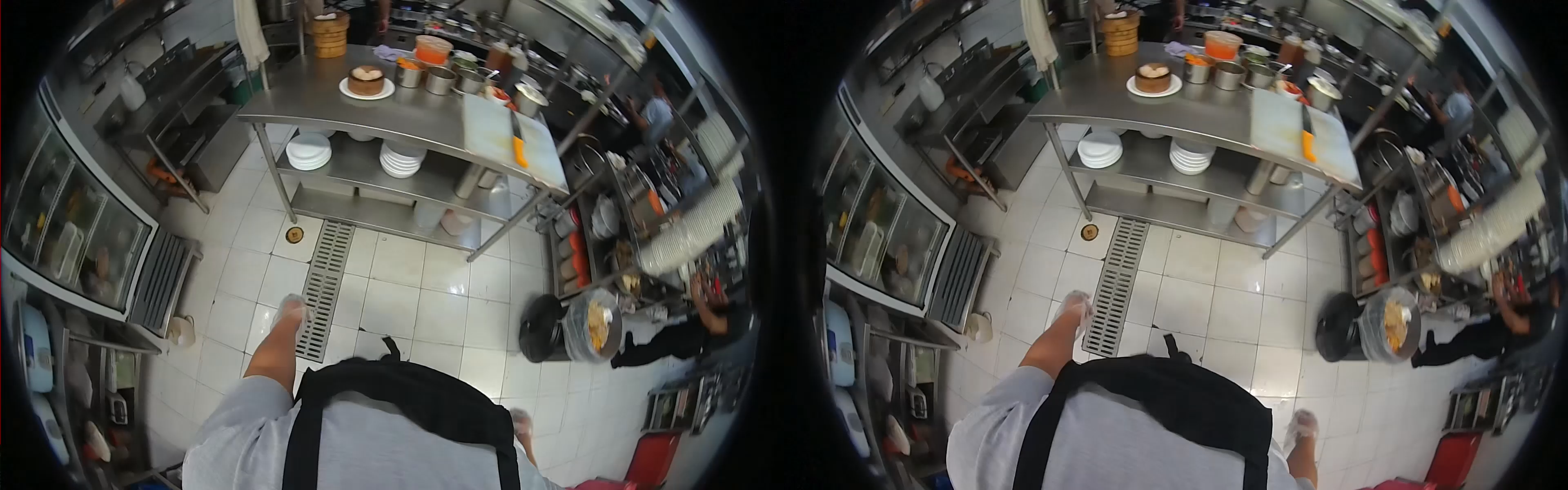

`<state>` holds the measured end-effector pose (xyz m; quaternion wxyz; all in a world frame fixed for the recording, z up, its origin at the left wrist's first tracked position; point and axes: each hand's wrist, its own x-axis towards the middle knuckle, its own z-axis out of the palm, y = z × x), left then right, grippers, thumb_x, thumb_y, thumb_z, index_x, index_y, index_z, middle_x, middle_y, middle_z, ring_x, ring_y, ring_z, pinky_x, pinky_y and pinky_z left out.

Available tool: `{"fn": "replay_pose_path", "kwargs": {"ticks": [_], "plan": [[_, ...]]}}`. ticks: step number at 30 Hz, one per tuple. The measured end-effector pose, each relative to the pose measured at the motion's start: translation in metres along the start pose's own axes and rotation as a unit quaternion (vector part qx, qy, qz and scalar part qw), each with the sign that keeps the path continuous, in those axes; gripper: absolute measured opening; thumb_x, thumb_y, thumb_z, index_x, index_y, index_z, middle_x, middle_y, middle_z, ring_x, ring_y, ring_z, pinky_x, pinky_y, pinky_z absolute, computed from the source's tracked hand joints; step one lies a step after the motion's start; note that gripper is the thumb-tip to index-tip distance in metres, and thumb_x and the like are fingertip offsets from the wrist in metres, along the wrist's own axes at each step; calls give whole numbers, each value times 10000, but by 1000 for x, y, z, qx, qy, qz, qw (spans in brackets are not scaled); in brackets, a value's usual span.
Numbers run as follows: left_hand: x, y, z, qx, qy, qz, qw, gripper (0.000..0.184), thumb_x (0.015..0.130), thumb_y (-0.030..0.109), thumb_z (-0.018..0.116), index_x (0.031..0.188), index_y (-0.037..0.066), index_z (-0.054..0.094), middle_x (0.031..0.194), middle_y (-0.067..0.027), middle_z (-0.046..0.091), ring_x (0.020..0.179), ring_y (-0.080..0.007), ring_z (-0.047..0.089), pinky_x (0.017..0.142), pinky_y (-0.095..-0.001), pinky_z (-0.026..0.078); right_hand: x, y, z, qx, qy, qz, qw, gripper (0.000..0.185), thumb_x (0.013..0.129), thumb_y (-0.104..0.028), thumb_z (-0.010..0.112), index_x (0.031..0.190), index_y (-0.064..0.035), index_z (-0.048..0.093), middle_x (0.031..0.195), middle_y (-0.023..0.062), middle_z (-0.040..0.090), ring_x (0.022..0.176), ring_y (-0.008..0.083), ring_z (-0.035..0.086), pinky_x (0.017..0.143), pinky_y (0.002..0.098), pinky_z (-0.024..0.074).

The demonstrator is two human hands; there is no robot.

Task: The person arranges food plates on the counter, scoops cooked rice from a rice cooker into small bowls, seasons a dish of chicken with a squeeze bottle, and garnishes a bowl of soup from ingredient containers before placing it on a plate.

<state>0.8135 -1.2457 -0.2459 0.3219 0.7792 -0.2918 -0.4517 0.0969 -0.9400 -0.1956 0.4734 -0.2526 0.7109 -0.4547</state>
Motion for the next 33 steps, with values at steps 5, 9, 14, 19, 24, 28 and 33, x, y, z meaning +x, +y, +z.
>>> {"fn": "replay_pose_path", "kwargs": {"ticks": [5, 9, 14, 19, 24, 28, 33], "plan": [[133, 21, -4, 357, 50, 111, 926, 188, 806, 181, 554, 898, 52, 655, 970, -169, 653, 931, -287, 627, 810, -371, 493, 181, -175, 100, -475, 32, -137, 869, 255, 819, -199, 637, 976, 1, 634, 815, 81, 663, 714, 189, 625, 620, 325, 498], [294, 28, -42, 347, 105, 131, 923, 237, 833, 207, 520, 971, 62, 648, 970, -139, 660, 898, -254, 631, 798, -379, 493, 241, -241, 194, -412, -5, -159, 897, 206, 867, -173, 607, 1002, -18, 617, 830, 125, 676, 717, 119, 643, 591, 264, 499], [435, 185, -43, 407, 116, 118, 898, 445, 904, 443, 439, 1000, 52, 627, 976, -164, 657, 966, -305, 624, 854, -418, 482, 199, -239, 279, -646, -78, -45, 758, 436, 756, -376, 695, 1088, -102, 626, 965, 137, 675, 946, 282, 637, 825, 382, 501], [623, 244, -26, 323, 98, 49, 940, 283, 848, 223, 543, 1089, 87, 600, 1135, -134, 602, 1067, -232, 554, 919, -386, 436, 138, -194, 291, -536, -93, 284, 790, 409, 783, -425, 662, 1036, -104, 674, 1114, 99, 648, 995, 251, 613, 863, 399, 478], [689, 293, -11, 345, 67, 39, 935, 299, 848, 219, 539, 1107, 76, 577, 1153, -144, 579, 1085, -244, 533, 932, -391, 421, 111, -223, 351, -518, 8, 341, 784, 400, 776, -412, 669, 1037, -108, 677, 1112, 98, 650, 993, 247, 615, 862, 399, 478], [697, 315, -1, 331, 55, 46, 941, 312, 848, 215, 536, 1122, 68, 560, 1168, -153, 561, 1099, -255, 516, 941, -395, 408, 81, -232, 376, -525, 37, 365, 768, 394, 771, -402, 675, 1038, -112, 679, 1110, 97, 651, 991, 244, 616, 861, 399, 479], [684, 330, -4, 279, 46, 70, 957, 331, 847, 211, 533, 1140, 57, 538, 1187, -163, 538, 1117, -268, 494, 954, -399, 392, 60, -234, 386, -556, 34, 380, 738, 386, 764, -389, 682, 1039, -117, 682, 1108, 96, 653, 989, 239, 618, 860, 400, 479]]}}
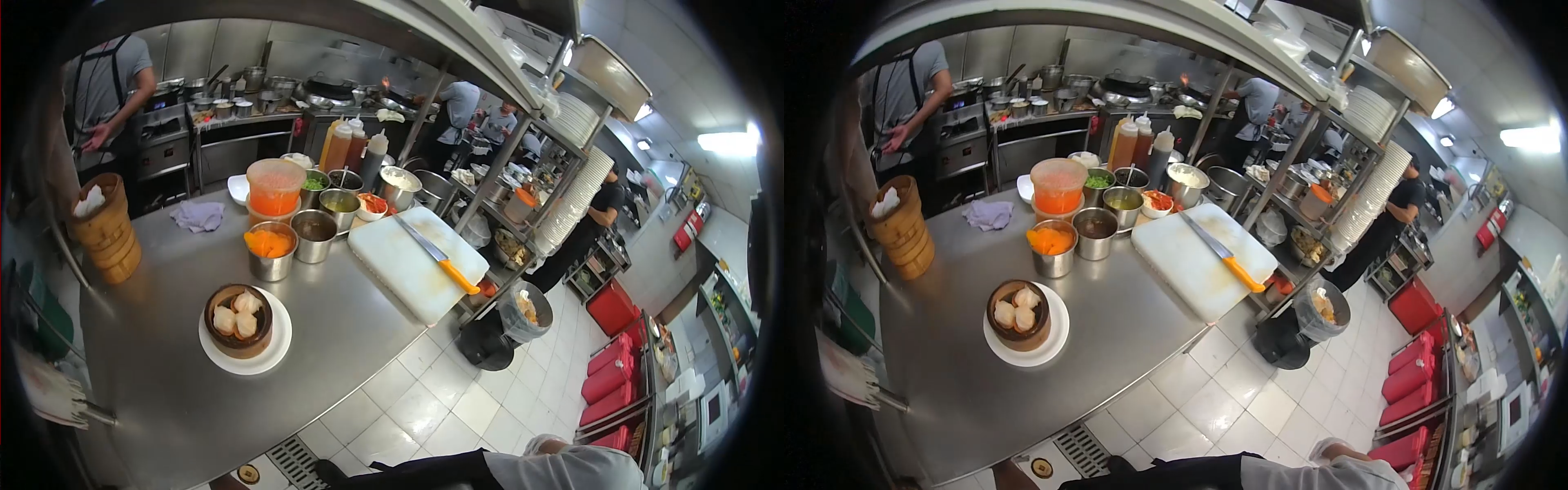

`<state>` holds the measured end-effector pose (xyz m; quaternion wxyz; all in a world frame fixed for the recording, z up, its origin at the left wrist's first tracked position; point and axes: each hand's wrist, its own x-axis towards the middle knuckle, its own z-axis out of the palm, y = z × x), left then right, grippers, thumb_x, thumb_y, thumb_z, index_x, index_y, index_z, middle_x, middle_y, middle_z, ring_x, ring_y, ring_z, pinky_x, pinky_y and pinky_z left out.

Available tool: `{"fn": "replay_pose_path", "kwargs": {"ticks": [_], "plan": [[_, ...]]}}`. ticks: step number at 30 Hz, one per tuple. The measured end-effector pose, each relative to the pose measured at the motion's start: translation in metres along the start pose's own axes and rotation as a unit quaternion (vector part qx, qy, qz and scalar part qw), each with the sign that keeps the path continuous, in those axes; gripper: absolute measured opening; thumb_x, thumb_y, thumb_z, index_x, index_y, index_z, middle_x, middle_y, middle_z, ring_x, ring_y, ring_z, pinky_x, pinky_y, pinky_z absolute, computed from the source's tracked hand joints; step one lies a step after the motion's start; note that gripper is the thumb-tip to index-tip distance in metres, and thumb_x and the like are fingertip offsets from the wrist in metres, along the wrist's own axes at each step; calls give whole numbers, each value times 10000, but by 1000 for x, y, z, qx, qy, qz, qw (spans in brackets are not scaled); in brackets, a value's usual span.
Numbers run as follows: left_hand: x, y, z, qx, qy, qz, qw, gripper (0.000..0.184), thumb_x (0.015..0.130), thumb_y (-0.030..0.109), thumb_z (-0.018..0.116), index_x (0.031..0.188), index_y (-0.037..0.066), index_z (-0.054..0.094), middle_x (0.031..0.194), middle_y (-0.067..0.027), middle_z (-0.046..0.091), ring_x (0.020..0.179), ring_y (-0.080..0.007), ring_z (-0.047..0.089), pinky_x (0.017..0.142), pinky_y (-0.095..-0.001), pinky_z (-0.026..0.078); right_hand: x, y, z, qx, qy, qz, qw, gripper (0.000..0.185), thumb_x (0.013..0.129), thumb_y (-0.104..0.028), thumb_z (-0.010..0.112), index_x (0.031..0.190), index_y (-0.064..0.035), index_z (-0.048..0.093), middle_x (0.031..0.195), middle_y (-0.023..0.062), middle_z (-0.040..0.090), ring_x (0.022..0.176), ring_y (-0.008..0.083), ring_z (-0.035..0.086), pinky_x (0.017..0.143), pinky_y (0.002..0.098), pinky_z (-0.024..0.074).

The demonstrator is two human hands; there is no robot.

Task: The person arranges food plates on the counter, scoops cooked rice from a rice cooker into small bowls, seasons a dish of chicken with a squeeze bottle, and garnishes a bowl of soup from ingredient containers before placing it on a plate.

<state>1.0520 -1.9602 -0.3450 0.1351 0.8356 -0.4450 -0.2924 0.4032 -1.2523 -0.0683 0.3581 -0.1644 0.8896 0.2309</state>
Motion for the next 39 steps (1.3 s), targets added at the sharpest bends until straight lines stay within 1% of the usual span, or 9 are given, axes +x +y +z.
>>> {"fn": "replay_pose_path", "kwargs": {"ticks": [6, 10, 12, 16, 17, 24, 32, 33, 39], "plan": [[-44, 11, -9, -140, -19, 52, 989, 354, 847, 205, 528, 1163, 45, 511, 1210, -176, 510, 1138, -283, 469, 968, -404, 373, 18, 4, -20, -167, 57, -39, 983, 379, 756, -373, 691, 1040, -123, 685, 1105, 94, 656, 987, 234, 620, 858, 400, 480], [-99, 23, -26, -230, -64, 70, 969, 370, 847, 202, 525, 1177, 36, 493, 1225, -185, 492, 1153, -293, 451, 978, -408, 361, 142, 43, -84, 207, 22, -30, 978, 290, 718, -262, 692, 976, -129, 705, 1006, 106, 684, 924, 261, 647, 776, 425, 497], [-128, 32, -36, -268, -92, 76, 956, 379, 847, 200, 524, 1185, 32, 484, 1232, -189, 483, 1160, -298, 443, 983, -410, 354, 26, -47, -206, -60, 183, -130, 973, 356, 682, -390, 665, 905, -114, 694, 867, 143, 680, 778, 316, 649, 679, 411, 511], [-193, 72, -59, -316, -159, 88, 931, 396, 847, 196, 521, 1199, 24, 467, 1247, -197, 464, 1174, -309, 426, 993, -413, 342, 14, -90, -350, -147, 392, -210, 884, 272, 787, -328, 554, 929, -125, 666, 954, 134, 663, 912, 305, 634, 774, 404, 506], [-210, 85, -63, -322, -177, 91, 926, 400, 847, 195, 520, 1203, 21, 462, 1251, -199, 460, 1177, -311, 422, 995, -414, 339, -67, -137, -365, 46, 468, -181, 863, 245, 790, -260, 550, 931, -78, 634, 856, 147, 646, 834, 292, 632, 741, 365, 515], [-331, 181, -64, -335, -296, 129, 885, 431, 847, 189, 515, 1229, 7, 431, 1277, -214, 428, 1202, -329, 392, 1013, -421, 316, -211, -188, -418, 104, 514, -489, 697, 240, 817, -145, 636, 1040, -57, 638, 899, 139, 646, 846, 304, 633, 770, 348, 521], [-470, 300, 5, -306, -402, 184, 843, 468, 847, 182, 509, 1258, -10, 396, 1307, -231, 391, 1231, -350, 357, 1032, -428, 291, -179, -43, -426, 54, 482, -565, 667, 246, 740, -84, 678, 985, -70, 654, 774, 114, 558, 733, 250, 556, 631, 364, 439], [-488, 318, 17, -294, -418, 195, 837, 472, 847, 181, 508, 1262, -12, 391, 1311, -233, 386, 1234, -352, 353, 1035, -429, 288, -176, -17, -419, 69, 536, -591, 599, 186, 771, -75, 663, 954, -46, 645, 757, 105, 567, 679, 229, 564, 585, 337, 448], [-612, 443, 133, -202, -548, 258, 770, 501, 847, 175, 503, 1284, -25, 365, 1333, -246, 359, 1256, -368, 328, 1049, -434, 269, -109, 108, -305, 396, 527, -453, 601, 143, 826, -37, 624, 967, -13, 622, 828, 104, 632, 641, 194, 606, 551, 298, 467]]}}
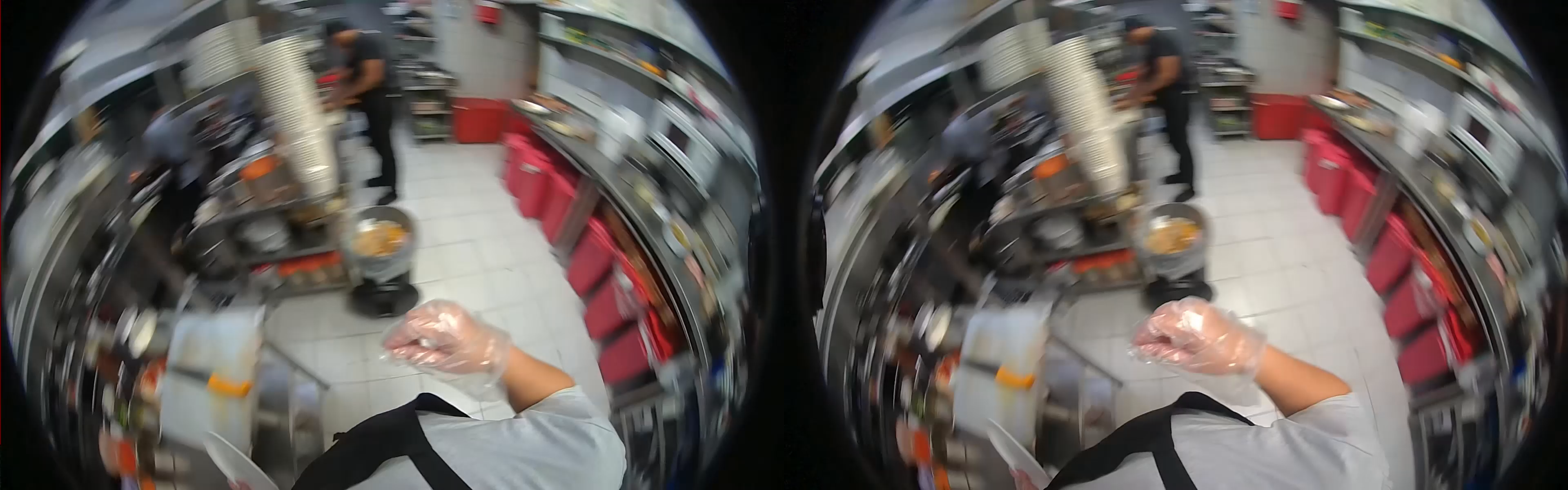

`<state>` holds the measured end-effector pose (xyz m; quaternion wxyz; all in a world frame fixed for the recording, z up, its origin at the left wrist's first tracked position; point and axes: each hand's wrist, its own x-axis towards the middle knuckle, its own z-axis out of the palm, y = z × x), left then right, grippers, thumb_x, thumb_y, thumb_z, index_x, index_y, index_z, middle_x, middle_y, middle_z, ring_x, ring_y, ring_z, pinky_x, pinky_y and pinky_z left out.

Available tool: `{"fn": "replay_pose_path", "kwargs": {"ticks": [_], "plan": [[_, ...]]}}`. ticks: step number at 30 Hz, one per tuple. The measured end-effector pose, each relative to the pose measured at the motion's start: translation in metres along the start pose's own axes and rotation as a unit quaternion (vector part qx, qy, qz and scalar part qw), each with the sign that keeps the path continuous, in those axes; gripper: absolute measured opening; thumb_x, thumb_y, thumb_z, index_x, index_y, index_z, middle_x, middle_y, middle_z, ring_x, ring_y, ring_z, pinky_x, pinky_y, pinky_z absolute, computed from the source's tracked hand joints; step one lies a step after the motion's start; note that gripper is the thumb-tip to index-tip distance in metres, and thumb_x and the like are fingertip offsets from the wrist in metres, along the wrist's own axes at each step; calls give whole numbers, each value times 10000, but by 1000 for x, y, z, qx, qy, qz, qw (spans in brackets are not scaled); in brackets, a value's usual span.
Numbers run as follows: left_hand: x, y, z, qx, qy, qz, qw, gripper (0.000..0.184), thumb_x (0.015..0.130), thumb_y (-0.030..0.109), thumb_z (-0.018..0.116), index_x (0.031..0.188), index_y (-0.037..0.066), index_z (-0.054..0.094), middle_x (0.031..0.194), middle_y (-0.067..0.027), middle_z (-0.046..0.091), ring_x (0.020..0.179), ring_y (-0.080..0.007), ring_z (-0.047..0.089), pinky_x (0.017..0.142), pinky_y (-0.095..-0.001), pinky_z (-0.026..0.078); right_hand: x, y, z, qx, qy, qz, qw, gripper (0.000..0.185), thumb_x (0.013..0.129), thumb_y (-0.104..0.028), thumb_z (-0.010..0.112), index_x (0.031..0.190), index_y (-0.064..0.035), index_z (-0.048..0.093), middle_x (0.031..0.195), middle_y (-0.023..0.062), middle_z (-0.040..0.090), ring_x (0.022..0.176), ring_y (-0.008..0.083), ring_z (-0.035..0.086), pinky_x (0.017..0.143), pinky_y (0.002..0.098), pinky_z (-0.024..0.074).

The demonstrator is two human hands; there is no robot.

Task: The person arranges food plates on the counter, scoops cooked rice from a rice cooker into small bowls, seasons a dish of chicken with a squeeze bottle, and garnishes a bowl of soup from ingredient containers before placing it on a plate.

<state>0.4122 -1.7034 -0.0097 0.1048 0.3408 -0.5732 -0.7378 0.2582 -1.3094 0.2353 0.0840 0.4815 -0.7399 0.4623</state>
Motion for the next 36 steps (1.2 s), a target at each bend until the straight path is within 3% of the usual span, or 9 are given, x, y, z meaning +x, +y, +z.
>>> {"fn": "replay_pose_path", "kwargs": {"ticks": [10, 21, 22, 25, 28, 29, 30, 33, 36], "plan": [[123, 19, 276, 106, -279, -57, 953, 548, 847, 166, 496, 1321, -46, 321, 1371, -267, 313, 1291, -394, 285, 1074, -443, 238, -122, -23, -106, -113, 133, 450, 876, 264, 904, -243, 563, 1075, -48, 615, 921, 127, 646, 829, 254, 627, 765, 354, 497], [164, -17, 527, 161, -492, -59, 854, 602, 847, 156, 488, 1362, -69, 272, 1412, -291, 263, 1330, -422, 238, 1101, -453, 203, -158, 148, -154, -9, 185, 526, 830, 497, 917, -363, 540, 1315, -76, 460, 1115, 156, 582, 983, 230, 592, 833, 343, 480], [164, -17, 556, 180, -520, -30, 835, 607, 847, 155, 487, 1365, -72, 267, 1416, -293, 258, 1334, -424, 234, 1103, -454, 200, -163, 169, -157, 175, 266, 514, 796, 582, 914, -411, 516, 1353, -46, 401, 1143, 160, 558, 983, 237, 582, 810, 335, 496], [155, -21, 658, 267, -627, 178, 710, 622, 847, 153, 485, 1376, -78, 254, 1427, -299, 244, 1345, -432, 221, 1111, -456, 190, -162, 194, -187, 211, 365, 562, 712, 638, 922, -431, 497, 1383, -19, 336, 1139, 162, 546, 961, 228, 578, 776, 320, 514], [95, -10, 750, 263, -712, 438, 481, 610, 814, 138, 485, 1353, -73, 291, 1418, -286, 264, 1343, -439, 227, 1102, -468, 205, -212, 239, -199, 242, 493, 555, 625, 494, 951, -344, 486, 1310, -17, 395, 1086, 129, 594, 868, 166, 603, 703, 300, 530], [68, 5, 771, 280, -672, 600, 330, 612, 791, 178, 521, 1317, -76, 339, 1391, -274, 313, 1315, -456, 279, 1085, -477, 240, -226, 245, -206, 240, 530, 554, 595, 449, 956, -333, 481, 1278, -25, 431, 1068, 116, 613, 841, 153, 610, 681, 297, 531], [45, -5, 799, 244, -732, 523, 361, 775, 649, 117, 549, 1363, -53, 301, 1401, -281, 311, 1334, -508, 201, 1105, -487, 190, -224, 224, -225, 201, 568, 554, 574, 395, 955, -276, 491, 1228, 8, 453, 1082, 121, 611, 858, 161, 629, 680, 290, 543], [-74, -6, 867, 320, -780, -86, 531, 575, 980, 441, 384, 1448, 153, 217, 1170, -61, 504, 965, -130, 527, 696, -261, 489, -290, 219, -243, 269, 741, 387, 478, 376, 935, -215, 528, 1188, 56, 460, 1040, 121, 614, 852, 167, 638, 683, 275, 547], [-132, -64, 924, 189, -855, -209, 435, 633, 940, 391, 505, 1443, 157, 200, 1145, -103, 547, 939, -192, 588, 748, -328, 499, -356, 194, -270, 188, 853, 326, 361, 349, 917, -177, 540, 1172, 52, 472, 1060, 133, 618, 864, 179, 643, 679, 272, 549]]}}
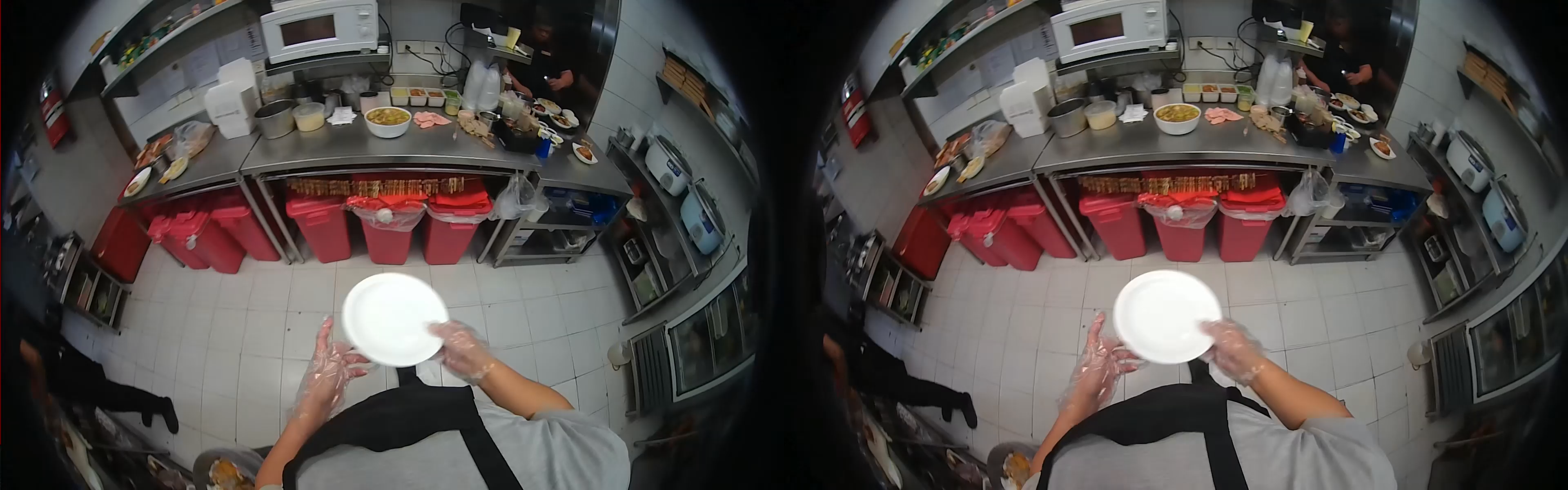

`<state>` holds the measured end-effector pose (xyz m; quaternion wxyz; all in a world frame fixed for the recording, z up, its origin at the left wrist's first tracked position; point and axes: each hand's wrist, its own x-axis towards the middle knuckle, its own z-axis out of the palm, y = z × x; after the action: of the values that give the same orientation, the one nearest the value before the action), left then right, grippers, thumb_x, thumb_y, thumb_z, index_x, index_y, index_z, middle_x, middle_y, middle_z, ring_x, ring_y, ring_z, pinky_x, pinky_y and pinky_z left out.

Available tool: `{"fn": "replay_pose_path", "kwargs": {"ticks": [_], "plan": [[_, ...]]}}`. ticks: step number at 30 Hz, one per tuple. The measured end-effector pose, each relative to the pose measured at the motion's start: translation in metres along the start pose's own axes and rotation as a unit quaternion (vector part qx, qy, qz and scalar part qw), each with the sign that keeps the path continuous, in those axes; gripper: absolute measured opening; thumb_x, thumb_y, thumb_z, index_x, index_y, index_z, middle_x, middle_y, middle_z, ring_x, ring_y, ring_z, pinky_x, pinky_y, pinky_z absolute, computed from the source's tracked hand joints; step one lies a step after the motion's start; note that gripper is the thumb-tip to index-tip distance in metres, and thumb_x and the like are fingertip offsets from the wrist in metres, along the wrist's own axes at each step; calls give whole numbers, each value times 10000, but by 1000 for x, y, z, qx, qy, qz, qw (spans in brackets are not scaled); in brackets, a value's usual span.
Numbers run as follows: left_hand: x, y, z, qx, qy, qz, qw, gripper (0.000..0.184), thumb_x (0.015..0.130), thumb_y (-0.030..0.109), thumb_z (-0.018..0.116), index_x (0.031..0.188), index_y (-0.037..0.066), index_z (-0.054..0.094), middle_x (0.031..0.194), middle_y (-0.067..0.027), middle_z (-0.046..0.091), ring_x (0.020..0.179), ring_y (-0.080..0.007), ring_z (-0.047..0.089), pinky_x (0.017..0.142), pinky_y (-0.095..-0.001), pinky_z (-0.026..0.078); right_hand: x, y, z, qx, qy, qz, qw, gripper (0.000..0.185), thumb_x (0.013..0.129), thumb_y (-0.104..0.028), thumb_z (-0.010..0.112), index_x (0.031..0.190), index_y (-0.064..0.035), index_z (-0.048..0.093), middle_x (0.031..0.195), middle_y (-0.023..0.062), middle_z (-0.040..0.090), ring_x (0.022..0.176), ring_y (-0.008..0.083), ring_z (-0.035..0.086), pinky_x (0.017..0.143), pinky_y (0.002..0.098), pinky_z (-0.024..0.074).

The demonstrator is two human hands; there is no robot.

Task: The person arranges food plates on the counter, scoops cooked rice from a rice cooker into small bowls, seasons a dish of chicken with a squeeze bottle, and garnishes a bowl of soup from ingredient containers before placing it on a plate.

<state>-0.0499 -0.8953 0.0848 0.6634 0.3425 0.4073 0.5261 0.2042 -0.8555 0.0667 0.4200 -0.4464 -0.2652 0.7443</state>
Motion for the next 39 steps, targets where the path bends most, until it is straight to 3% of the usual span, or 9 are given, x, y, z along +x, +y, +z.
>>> {"fn": "replay_pose_path", "kwargs": {"ticks": [6, 15, 26, 30, 32, 35, 36, 37, 39], "plan": [[148, 8, -27, 29, 7, -64, 997, 468, 914, 341, 571, 1289, 110, 410, 1102, -113, 573, 911, -192, 594, 749, -322, 492, 143, -100, -63, -11, 142, -146, 979, 364, 897, -166, 536, 1193, 39, 484, 1075, 144, 613, 965, 189, 630, 720, 294, 535], [286, 38, -80, -9, 161, -45, 986, 528, 854, 384, 626, 1270, 122, 433, 1062, -118, 569, 855, -206, 591, 744, -336, 470, 428, -216, 14, 38, 93, -63, 993, 260, 867, -86, 518, 1107, 14, 512, 993, 134, 628, 763, 212, 646, 655, 345, 552], [522, 128, -207, -23, 277, 31, 960, 372, 847, 278, 625, 1159, 125, 494, 880, -69, 571, 707, -176, 559, 636, -310, 450, 696, -251, 85, 9, 30, -34, 999, 330, 969, -179, 405, 1245, -6, 456, 1216, 111, 535, 1072, 216, 563, 857, 372, 525], [666, 125, -291, -235, -69, 69, 967, 313, 823, 141, 647, 1105, 105, 517, 793, -36, 538, 640, -142, 519, 573, -282, 443, 734, -276, 83, -47, 14, -46, 998, 336, 948, -227, 469, 1165, 24, 523, 1146, 148, 584, 990, 239, 597, 822, 343, 542], [705, 148, -268, -78, 92, 90, 989, 302, 816, 100, 645, 1093, 94, 524, 795, -29, 526, 650, -138, 511, 592, -274, 446, 765, -292, 43, -469, -111, -68, 873, 266, 894, -177, 529, 1060, 27, 566, 964, 115, 608, 870, 199, 616, 729, 312, 529], [741, 185, -224, 98, 233, 97, 963, 310, 831, 96, 624, 1121, 40, 532, 896, -69, 565, 789, -181, 546, 717, -295, 456, 673, -431, 132, -526, -262, 81, 805, 215, 893, -182, 584, 1050, -37, 597, 983, 67, 628, 840, 150, 619, 754, 292, 522], [752, 190, -221, 164, 258, 99, 947, 331, 830, 101, 624, 1140, 32, 531, 937, -87, 573, 849, -208, 554, 764, -314, 457, 658, -462, 152, -390, -387, -33, 835, 113, 844, -137, 619, 899, -39, 611, 790, 30, 592, 727, 116, 567, 613, 301, 509], [760, 192, -221, 229, 283, 99, 926, 353, 829, 107, 624, 1158, 24, 530, 978, -106, 582, 909, -236, 562, 810, -334, 457, 607, -509, 215, -460, -271, -36, 845, 161, 887, -204, 613, 904, -43, 611, 820, 22, 582, 732, 121, 559, 674, 295, 507], [780, 190, -236, 432, 257, 145, 852, 405, 820, 130, 629, 1195, 21, 519, 1078, -144, 566, 1033, -290, 524, 904, -388, 418, 538, -592, 306, -594, -196, -324, 709, 160, 923, -196, 556, 970, -60, 627, 902, 36, 613, 863, 147, 598, 801, 317, 498]]}}
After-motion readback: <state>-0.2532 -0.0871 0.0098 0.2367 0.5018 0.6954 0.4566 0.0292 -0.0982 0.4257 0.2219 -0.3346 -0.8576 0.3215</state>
